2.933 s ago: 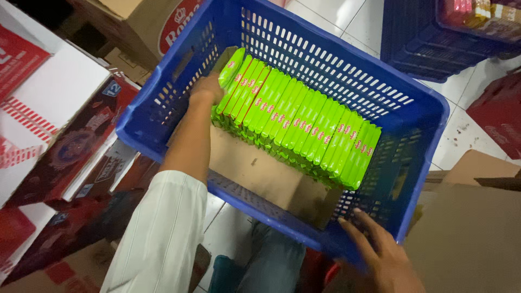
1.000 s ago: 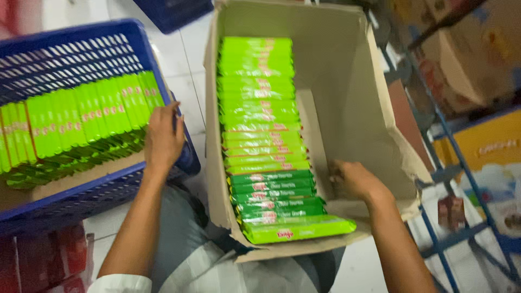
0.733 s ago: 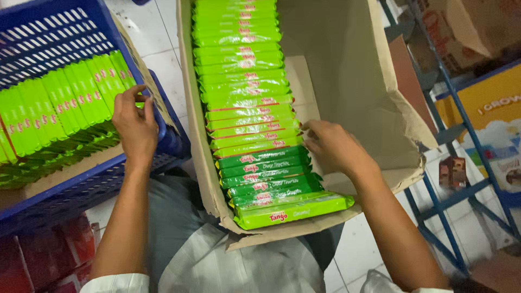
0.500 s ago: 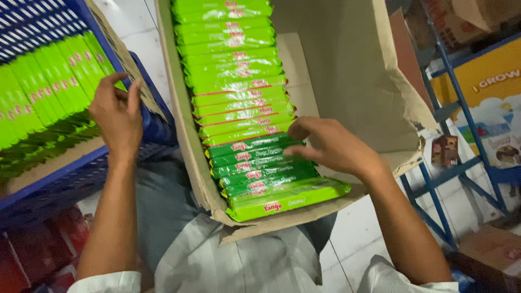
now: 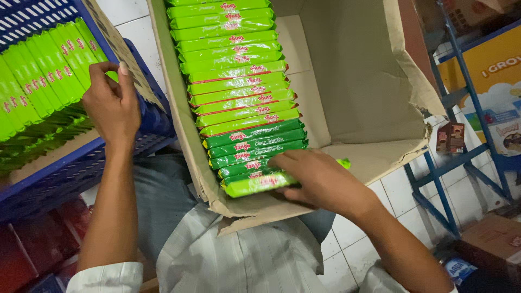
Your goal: The person transfers stacks of green and blue snack packets from a cardboard box into a blue plastic basket. They arrange the packets in neat rows within the basket.
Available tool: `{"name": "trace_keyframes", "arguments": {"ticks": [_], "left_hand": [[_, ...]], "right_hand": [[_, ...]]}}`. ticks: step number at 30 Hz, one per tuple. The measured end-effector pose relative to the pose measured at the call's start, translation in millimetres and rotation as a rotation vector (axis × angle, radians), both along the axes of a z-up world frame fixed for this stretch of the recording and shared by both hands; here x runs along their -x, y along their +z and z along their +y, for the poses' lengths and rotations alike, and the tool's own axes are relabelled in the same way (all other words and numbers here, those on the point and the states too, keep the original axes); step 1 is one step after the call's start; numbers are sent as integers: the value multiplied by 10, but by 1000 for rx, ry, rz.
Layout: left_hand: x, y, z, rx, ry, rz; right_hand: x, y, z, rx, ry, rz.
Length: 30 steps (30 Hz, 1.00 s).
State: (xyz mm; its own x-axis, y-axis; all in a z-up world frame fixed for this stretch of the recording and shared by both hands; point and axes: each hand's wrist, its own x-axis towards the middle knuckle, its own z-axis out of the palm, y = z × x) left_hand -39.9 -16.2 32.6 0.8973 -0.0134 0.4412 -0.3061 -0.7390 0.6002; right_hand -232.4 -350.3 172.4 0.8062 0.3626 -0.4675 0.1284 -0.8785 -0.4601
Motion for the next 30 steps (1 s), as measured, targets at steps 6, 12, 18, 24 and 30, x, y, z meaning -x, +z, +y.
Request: {"name": "trace_keyframes", "arguments": {"ticks": [6,12,18,24,30], "left_hand": [[-24,-3,7,-32,-3,-7],[-29,-12,4,-24,11,43],[-37,71,-12,84,-66,6],[50,94,166,309,-177,104],[363,667,570,589,-299,296]], "right_hand": [[-43,-214,-54,125,53,-16],[-124,-117,-68,129,35,1],[-303,359,3,143,-75,-45],[-582,827,246,268,27,-386],[-1099,959,1074,225,364,-615]]}}
